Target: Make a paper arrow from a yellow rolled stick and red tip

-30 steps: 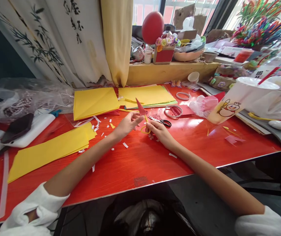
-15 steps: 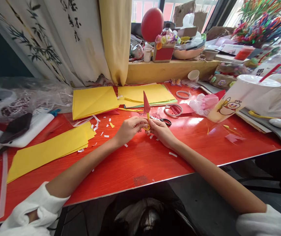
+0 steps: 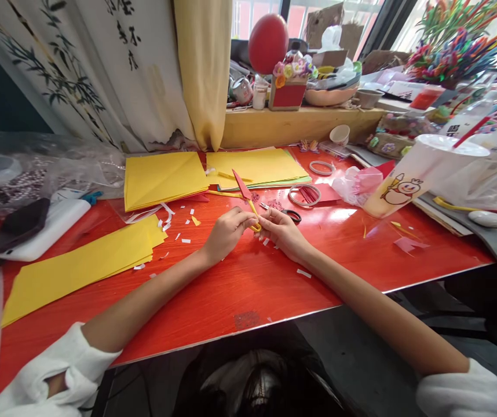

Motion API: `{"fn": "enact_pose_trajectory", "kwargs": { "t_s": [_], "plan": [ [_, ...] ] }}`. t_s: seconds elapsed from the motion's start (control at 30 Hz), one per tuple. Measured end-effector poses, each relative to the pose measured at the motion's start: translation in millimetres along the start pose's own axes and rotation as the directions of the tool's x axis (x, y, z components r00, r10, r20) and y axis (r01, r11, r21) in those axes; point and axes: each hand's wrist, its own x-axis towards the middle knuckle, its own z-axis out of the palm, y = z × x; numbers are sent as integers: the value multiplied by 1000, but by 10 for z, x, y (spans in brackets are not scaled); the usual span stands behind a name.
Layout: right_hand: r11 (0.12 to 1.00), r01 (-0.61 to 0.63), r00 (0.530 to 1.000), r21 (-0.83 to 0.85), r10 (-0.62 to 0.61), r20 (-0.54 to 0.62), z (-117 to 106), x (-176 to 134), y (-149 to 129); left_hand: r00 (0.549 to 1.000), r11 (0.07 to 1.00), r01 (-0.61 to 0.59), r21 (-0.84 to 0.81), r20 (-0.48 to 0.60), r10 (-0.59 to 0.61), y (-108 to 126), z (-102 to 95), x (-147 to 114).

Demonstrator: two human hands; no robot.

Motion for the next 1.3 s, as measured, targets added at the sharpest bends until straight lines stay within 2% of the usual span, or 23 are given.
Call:
{"fn": "enact_pose_trajectory", "kwargs": {
  "t_s": [0.13,0.3,0.53,0.73,1.0,1.13,1.3],
  "plan": [
    [997,-22,1000,-71,23,7,-6,-7,-1,999,999,32,-35,-34,-33,-2,20,-15],
    [982,-50,999,-182,51,-2,-47,-10,19,996,994,91,-61,-10,-92,-6,36,-26],
    [982,-64,998,-177,67,7,-50,-24,1,992,982,125,-141,9,-125,17,17,-19],
    [987,-31,999,-159,35,21,-33,-30,-1,988,945,151,-291,66,-138,14,4,-23],
    [1000,-14,996,-18,15,86,-5,-8,-8,974,895,225,-384,69,-215,-73,38,-56],
    [999,-49,994,16,47,100,6,-14,-26,966,827,253,-502,81,-246,-75,38,-35],
    [997,-46,993,-53,52,104,16,-37,-34,946,719,324,-615,187,-266,-93,33,25]
  ]
}}
